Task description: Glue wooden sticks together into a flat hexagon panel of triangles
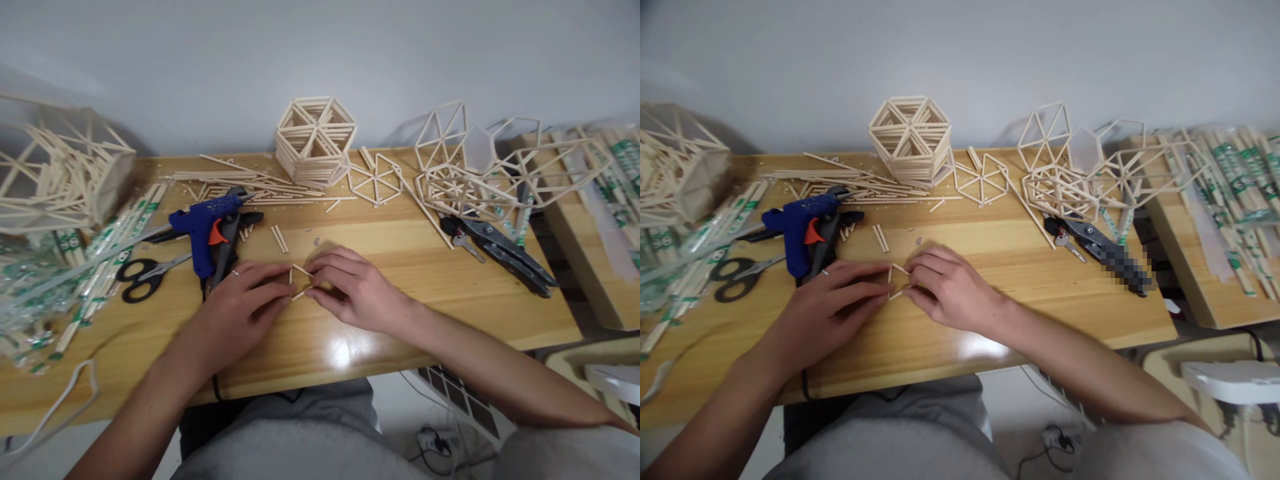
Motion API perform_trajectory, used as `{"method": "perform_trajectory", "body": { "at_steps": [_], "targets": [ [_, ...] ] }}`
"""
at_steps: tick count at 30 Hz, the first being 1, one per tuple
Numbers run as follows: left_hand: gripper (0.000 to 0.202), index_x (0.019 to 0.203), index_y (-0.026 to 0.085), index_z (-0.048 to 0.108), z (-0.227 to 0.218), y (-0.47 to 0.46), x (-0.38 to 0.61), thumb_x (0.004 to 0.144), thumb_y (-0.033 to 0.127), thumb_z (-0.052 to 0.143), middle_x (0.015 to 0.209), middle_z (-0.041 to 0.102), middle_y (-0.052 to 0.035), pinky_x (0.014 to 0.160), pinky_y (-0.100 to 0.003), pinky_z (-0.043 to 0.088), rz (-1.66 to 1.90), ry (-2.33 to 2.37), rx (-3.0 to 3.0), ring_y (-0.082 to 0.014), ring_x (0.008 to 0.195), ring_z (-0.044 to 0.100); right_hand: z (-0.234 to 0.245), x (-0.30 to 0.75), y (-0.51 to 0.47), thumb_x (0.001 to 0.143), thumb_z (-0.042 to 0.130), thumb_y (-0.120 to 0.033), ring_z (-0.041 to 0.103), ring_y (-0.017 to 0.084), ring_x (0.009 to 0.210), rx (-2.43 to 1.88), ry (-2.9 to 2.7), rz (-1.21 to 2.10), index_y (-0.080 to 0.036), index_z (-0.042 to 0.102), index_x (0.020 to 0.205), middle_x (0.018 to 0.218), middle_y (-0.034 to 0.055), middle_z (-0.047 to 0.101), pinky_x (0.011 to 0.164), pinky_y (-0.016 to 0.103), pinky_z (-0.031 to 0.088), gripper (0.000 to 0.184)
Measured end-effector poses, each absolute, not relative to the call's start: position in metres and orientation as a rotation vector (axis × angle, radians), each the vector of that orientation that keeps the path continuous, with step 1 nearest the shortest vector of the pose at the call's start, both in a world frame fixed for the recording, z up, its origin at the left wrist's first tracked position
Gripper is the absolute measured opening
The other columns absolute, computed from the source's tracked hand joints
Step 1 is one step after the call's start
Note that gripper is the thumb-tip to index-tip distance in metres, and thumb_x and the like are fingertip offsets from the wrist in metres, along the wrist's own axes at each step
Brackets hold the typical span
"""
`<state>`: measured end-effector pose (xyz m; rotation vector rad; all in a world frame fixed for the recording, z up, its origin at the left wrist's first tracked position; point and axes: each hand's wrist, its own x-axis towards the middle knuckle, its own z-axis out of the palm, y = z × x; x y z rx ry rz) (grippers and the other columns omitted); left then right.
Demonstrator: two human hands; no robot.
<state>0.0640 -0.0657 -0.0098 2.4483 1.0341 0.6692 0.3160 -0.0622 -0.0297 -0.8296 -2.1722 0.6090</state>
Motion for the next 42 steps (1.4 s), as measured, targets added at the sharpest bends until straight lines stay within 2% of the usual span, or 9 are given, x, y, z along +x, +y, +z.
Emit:
{"method": "perform_trajectory", "body": {
  "at_steps": [6,15,21,24,29,33,42],
  "targets": [
    [0.012,0.108,0.022,0.074,-0.009,-0.076,0.072,0.100,0.022,0.066,0.129,0.073,-0.0079,0.102,-0.042,0.055,0.623,1.106,2.487,-0.0236,0.117,0.069,-0.029,0.317,-0.062,0.101,0.068,-0.023,0.069,0.026,0.107,-0.837,-2.187,0.617,-0.019,0.065,0.097,0.108,0.0107,0.075,0.100,0.048,0.060,0.006],
    [0.010,0.099,0.022,0.074,-0.013,-0.083,0.080,0.101,0.021,0.064,0.119,0.076,-0.0067,0.098,-0.043,0.059,0.655,1.208,2.568,-0.0236,0.110,0.070,-0.029,0.317,-0.062,0.101,0.069,-0.022,0.070,0.027,0.108,-0.828,-2.193,0.610,-0.019,0.065,0.100,0.108,0.0105,0.076,0.101,0.047,0.059,0.005],
    [0.011,0.100,0.023,0.074,-0.012,-0.085,0.081,0.101,0.020,0.064,0.123,0.076,-0.0052,0.098,-0.042,0.059,0.651,1.234,2.576,-0.0227,0.111,0.071,-0.029,0.319,-0.063,0.100,0.070,-0.023,0.069,0.030,0.109,-0.848,-2.193,0.600,-0.016,0.063,0.115,0.107,0.0130,0.075,0.098,0.049,0.060,0.018],
    [0.012,0.100,0.024,0.074,-0.012,-0.086,0.081,0.100,0.020,0.063,0.123,0.076,-0.0047,0.099,-0.042,0.059,0.646,1.243,2.561,-0.0227,0.111,0.071,-0.029,0.319,-0.063,0.100,0.068,-0.022,0.069,0.030,0.109,-0.860,-2.188,0.611,-0.016,0.063,0.116,0.108,0.0137,0.074,0.097,0.049,0.061,0.018],
    [0.016,0.110,0.024,0.075,-0.008,-0.082,0.076,0.098,0.023,0.066,0.125,0.076,-0.0050,0.102,-0.043,0.057,0.612,1.201,2.460,-0.0238,0.114,0.070,-0.029,0.319,-0.063,0.102,0.065,-0.020,0.069,0.029,0.109,-0.852,-2.194,0.614,-0.019,0.063,0.114,0.108,0.0120,0.075,0.098,0.049,0.060,0.012],
    [0.026,0.121,0.024,0.073,-0.004,-0.073,0.067,0.100,0.019,0.058,0.129,0.077,-0.0050,0.103,-0.043,0.057,0.584,1.112,2.374,-0.0224,0.117,0.069,-0.029,0.319,-0.062,0.101,0.066,-0.020,0.070,0.027,0.109,-0.833,-2.200,0.616,-0.019,0.065,0.109,0.109,0.0119,0.076,0.101,0.049,0.060,0.008],
    [0.024,0.120,0.025,0.076,-0.011,-0.066,0.063,0.102,0.022,0.061,0.130,0.077,-0.0038,0.103,-0.041,0.056,0.621,1.072,2.402,-0.0211,0.116,0.071,-0.026,0.325,-0.060,0.102,0.064,-0.019,0.072,0.026,0.107,-0.811,-2.175,0.666,-0.019,0.066,0.112,0.108,0.0108,0.076,0.101,0.047,0.059,0.010]
  ]
}}
